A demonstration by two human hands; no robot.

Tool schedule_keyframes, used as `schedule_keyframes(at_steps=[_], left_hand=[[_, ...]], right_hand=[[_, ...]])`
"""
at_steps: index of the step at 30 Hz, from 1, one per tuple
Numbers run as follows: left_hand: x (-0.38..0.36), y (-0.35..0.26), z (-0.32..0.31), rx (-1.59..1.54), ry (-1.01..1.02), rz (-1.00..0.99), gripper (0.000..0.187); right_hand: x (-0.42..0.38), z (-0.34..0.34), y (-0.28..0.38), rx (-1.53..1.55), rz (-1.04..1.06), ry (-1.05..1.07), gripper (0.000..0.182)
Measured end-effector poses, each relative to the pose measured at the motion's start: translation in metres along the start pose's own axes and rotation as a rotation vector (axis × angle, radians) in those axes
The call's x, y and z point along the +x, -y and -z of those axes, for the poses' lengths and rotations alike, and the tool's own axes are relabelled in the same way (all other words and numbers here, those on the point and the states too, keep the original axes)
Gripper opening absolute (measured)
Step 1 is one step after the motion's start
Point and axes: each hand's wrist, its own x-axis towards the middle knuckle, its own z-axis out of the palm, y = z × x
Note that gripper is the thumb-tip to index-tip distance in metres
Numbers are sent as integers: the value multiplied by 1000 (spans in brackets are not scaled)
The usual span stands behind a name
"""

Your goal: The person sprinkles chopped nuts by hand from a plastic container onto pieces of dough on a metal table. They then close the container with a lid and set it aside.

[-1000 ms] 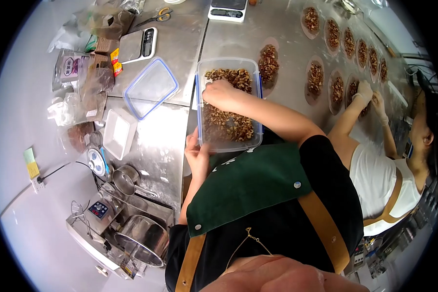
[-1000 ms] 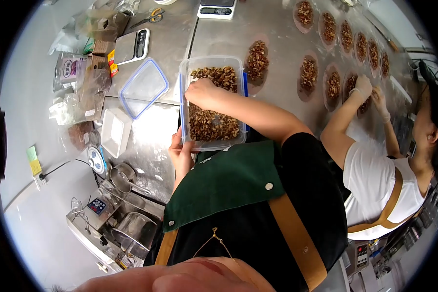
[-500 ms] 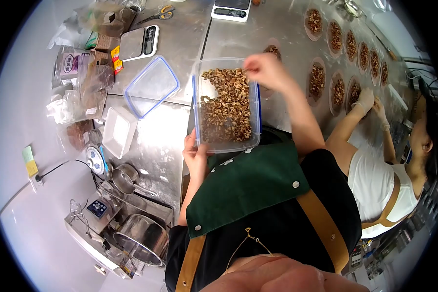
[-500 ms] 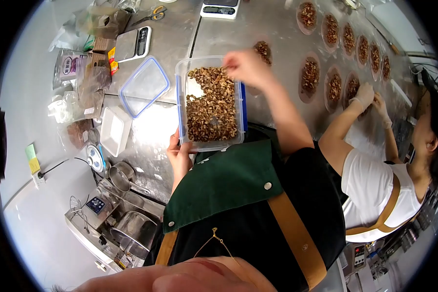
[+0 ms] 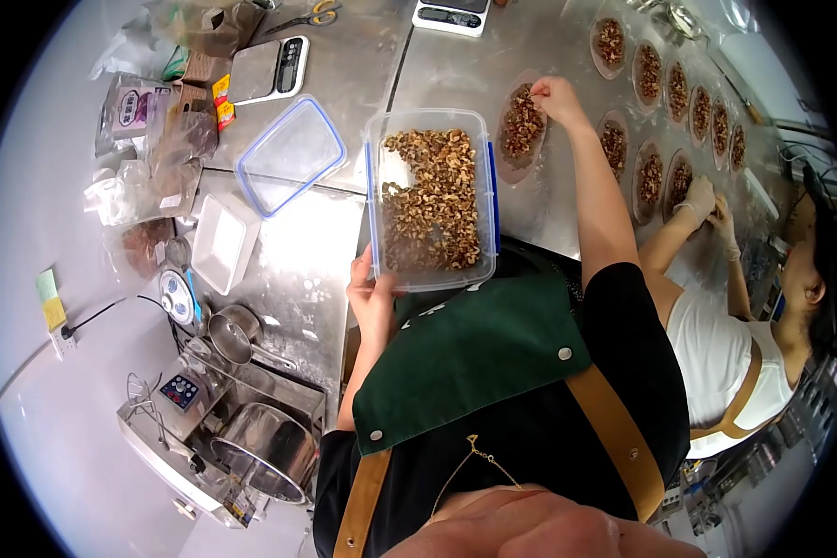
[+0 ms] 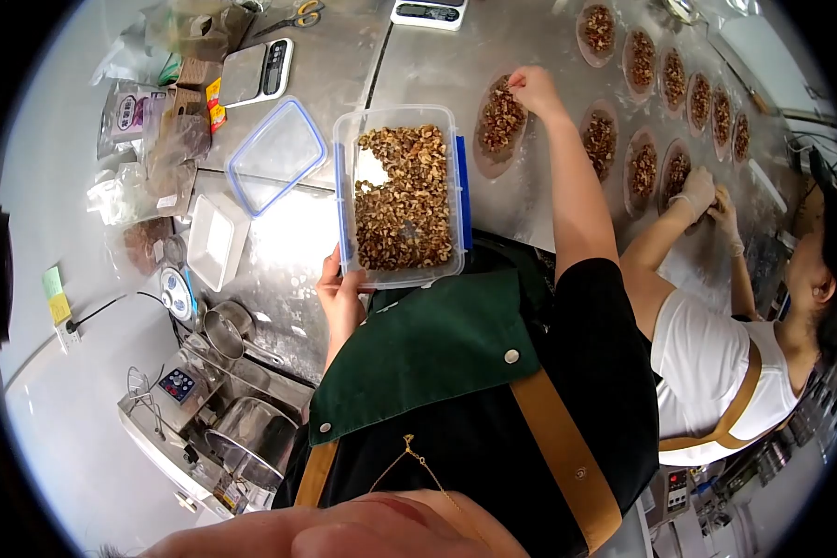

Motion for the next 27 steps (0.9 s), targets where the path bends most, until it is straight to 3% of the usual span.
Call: schedule_keyframes(at_steps=[12, 18, 21, 27], left_hand=[[2, 1, 1, 1, -28, 12, 51], [4, -1, 0, 5, -10, 2, 50], [4, -2, -1, 0, 9, 2, 49], [6, 0, 2, -2, 11, -7, 48]], right_hand=[[-42, -2, 14, -191, -26, 9, 13], [-44, -7, 10, -164, -20, -104, 10], [-50, -16, 17, -286, 99, -78, 10], [-57, -32, 39, -452, 63, 13, 12]])
